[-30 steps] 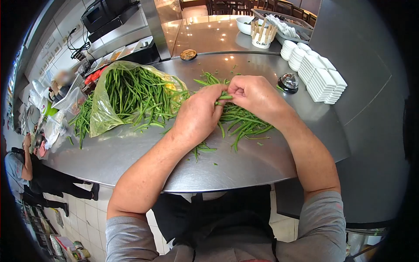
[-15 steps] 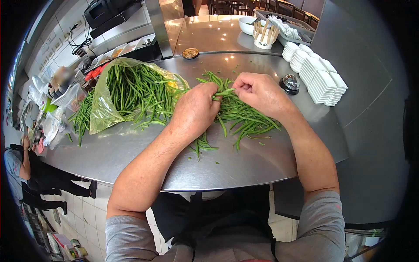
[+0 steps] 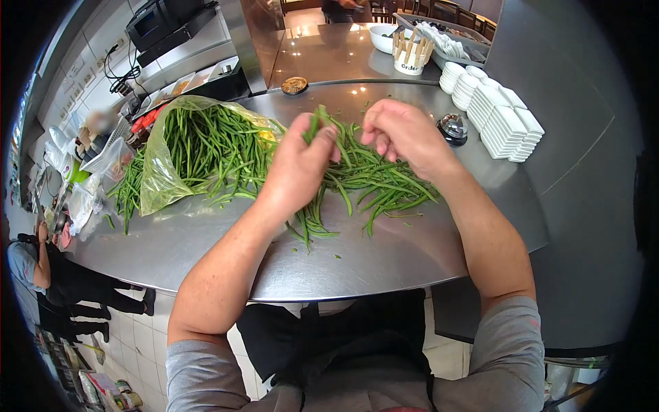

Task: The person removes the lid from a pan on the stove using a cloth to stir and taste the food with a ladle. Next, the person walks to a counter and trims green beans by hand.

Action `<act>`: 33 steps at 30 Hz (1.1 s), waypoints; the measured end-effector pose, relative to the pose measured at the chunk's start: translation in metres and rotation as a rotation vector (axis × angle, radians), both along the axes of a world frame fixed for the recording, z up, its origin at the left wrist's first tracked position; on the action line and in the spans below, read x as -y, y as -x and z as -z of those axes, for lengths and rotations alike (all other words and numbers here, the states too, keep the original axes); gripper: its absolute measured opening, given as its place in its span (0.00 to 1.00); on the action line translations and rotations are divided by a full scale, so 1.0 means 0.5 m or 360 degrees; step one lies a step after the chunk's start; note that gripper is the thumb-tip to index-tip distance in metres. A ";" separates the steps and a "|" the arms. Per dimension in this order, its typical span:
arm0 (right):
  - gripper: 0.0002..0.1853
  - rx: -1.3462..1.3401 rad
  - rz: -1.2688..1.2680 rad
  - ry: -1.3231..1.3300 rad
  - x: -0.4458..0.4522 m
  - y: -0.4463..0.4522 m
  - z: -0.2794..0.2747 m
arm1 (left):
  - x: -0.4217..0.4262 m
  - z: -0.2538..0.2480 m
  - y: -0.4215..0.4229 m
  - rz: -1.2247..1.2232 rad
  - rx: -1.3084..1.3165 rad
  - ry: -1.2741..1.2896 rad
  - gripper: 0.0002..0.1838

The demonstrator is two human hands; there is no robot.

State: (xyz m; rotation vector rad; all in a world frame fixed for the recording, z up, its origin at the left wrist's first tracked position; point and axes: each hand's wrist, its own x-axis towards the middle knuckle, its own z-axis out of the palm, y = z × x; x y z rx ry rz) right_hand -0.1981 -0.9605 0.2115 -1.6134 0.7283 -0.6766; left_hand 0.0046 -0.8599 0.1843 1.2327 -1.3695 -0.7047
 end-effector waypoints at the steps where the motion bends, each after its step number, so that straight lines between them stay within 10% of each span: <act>1: 0.13 -0.0152 -0.0010 0.0145 -0.018 -0.005 -0.008 | -0.005 -0.017 -0.004 0.0041 -0.0229 -0.0081 0.08; 10: 0.10 -0.0252 -0.0099 0.0273 -0.009 -0.017 0.031 | 0.004 -0.013 -0.006 0.0196 -0.0678 -0.0044 0.06; 13: 0.09 0.0344 0.0217 -0.0311 0.029 0.000 0.033 | 0.005 -0.010 0.000 0.0362 -0.0852 -0.0055 0.06; 18: 0.13 -0.0545 0.0253 0.1248 0.062 0.007 0.069 | 0.017 0.008 -0.012 0.0220 -0.1384 -0.0319 0.07; 23: 0.14 -0.0942 0.0171 0.1403 0.028 -0.028 0.113 | 0.014 -0.016 -0.019 0.0055 -0.1670 -0.0593 0.08; 26: 0.12 -0.0786 0.0183 0.1479 0.013 -0.017 0.080 | 0.006 -0.028 -0.004 0.0048 -0.1563 -0.0566 0.09; 33: 0.13 -0.0313 0.0084 0.1093 -0.044 -0.018 0.015 | -0.013 -0.010 0.008 0.0013 0.0315 -0.0184 0.12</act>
